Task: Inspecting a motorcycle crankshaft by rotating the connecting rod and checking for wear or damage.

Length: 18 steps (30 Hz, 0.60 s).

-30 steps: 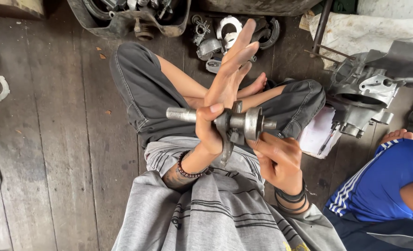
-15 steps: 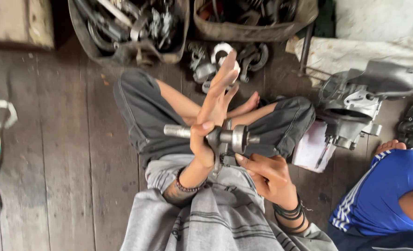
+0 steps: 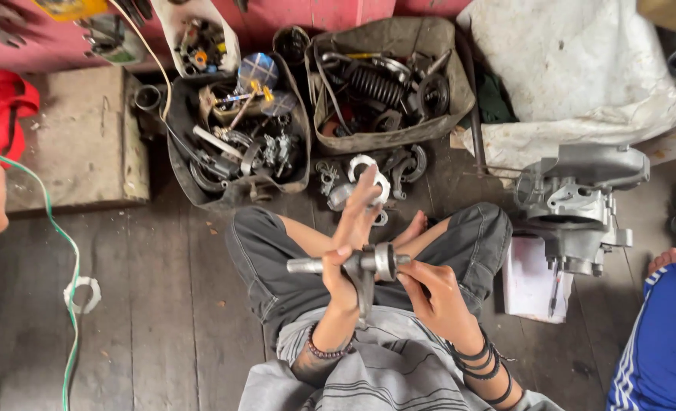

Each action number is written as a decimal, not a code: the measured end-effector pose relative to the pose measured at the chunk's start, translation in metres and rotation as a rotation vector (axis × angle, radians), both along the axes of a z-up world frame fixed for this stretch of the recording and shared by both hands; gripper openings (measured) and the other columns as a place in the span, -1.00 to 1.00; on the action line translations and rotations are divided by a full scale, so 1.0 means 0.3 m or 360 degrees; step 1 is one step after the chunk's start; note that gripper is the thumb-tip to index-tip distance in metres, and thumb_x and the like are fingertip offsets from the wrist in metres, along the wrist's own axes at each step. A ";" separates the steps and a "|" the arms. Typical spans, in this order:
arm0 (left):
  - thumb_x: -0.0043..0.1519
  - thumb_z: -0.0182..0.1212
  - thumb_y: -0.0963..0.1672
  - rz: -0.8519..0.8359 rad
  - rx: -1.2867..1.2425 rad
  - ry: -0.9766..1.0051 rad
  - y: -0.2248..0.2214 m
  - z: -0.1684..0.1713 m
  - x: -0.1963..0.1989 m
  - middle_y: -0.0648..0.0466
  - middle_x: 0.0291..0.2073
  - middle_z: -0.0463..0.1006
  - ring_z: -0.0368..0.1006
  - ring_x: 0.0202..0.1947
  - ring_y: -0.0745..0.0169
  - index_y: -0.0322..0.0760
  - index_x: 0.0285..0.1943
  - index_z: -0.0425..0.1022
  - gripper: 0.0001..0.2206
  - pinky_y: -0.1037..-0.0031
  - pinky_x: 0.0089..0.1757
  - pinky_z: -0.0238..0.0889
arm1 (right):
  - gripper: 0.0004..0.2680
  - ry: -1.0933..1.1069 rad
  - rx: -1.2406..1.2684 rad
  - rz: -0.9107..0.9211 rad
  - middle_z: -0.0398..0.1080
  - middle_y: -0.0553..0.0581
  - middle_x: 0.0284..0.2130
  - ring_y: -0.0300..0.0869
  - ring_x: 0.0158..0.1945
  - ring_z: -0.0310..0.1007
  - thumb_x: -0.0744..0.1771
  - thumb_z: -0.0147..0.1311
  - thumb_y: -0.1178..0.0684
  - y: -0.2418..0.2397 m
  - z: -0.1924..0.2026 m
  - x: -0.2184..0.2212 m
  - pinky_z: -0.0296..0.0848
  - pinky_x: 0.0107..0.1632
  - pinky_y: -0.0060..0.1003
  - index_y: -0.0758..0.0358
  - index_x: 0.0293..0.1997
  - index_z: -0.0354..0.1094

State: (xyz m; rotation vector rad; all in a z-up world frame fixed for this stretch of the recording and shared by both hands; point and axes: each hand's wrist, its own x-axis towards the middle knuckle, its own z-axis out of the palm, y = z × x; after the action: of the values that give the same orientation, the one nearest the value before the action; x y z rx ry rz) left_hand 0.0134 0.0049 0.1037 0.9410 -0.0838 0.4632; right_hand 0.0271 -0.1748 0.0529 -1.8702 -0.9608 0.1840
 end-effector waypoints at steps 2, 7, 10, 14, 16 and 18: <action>0.39 -0.10 0.16 -0.0032 0.0060 -0.0044 -0.002 0.035 0.006 -0.25 0.59 -0.04 -0.18 0.63 -0.17 -0.23 0.40 0.33 -0.43 0.02 0.44 -0.21 | -0.84 0.0033 -0.0033 -0.0003 0.04 0.01 -0.70 -0.29 -0.68 -0.15 0.44 -0.13 0.11 0.017 0.031 0.030 -0.08 -0.50 -0.34 0.29 -0.01 0.40; 0.40 -0.06 0.14 0.0166 0.0048 -0.0179 0.051 0.050 0.059 -0.26 0.57 -0.02 -0.16 0.63 -0.19 -0.26 0.38 0.37 -0.45 0.02 0.42 -0.10 | -0.77 0.0314 -0.0143 0.0074 0.44 0.00 -0.44 -0.34 -0.69 0.06 0.39 -0.03 0.15 0.023 0.101 0.047 0.12 -0.50 -0.41 0.28 0.15 0.45; 0.41 -0.12 0.14 0.0191 0.0144 -0.0205 0.028 0.074 0.080 -0.23 0.58 -0.03 -0.19 0.63 -0.23 -0.18 0.39 0.37 -0.47 -0.17 0.43 -0.22 | -0.81 0.0391 -0.0056 0.0010 0.37 -0.04 -0.40 -0.35 -0.64 -0.01 0.41 -0.07 0.11 0.055 0.087 0.092 0.06 -0.48 -0.40 0.27 0.04 0.46; 0.46 -0.17 0.19 0.0114 0.0335 -0.0196 0.021 0.082 0.087 -0.23 0.59 -0.05 -0.26 0.65 -0.25 -0.12 0.42 0.34 -0.46 -0.25 0.46 -0.30 | -0.71 0.0614 -0.0250 -0.0122 0.40 0.02 -0.48 -0.28 -0.53 -0.12 0.42 -0.15 0.13 0.048 0.035 0.133 0.13 -0.27 -0.37 0.25 0.30 0.34; 0.44 -0.15 0.17 0.0170 0.0328 -0.0183 0.041 0.089 0.098 -0.22 0.58 -0.02 -0.23 0.64 -0.22 -0.16 0.39 0.36 -0.47 -0.21 0.46 -0.26 | -0.78 0.0508 -0.0188 -0.0102 0.24 -0.02 -0.60 -0.31 -0.60 -0.14 0.40 -0.07 0.10 0.041 0.034 0.123 0.02 -0.40 -0.35 0.28 0.14 0.42; 0.42 -0.12 0.15 0.0208 0.0316 -0.0162 0.061 0.091 0.106 -0.20 0.56 0.01 -0.20 0.64 -0.18 -0.21 0.37 0.38 -0.47 -0.16 0.45 -0.23 | -0.83 0.0414 -0.0128 -0.0099 0.08 -0.06 -0.72 -0.33 -0.67 -0.15 0.39 0.02 0.07 0.045 0.047 0.113 -0.10 -0.54 -0.32 0.32 -0.03 0.49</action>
State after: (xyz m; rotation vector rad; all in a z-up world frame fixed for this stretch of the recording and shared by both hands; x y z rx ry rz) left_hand 0.0453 0.0231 0.1309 1.1218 -0.1638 0.6324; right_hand 0.0609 -0.1614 0.0671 -1.8908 -0.7253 0.4226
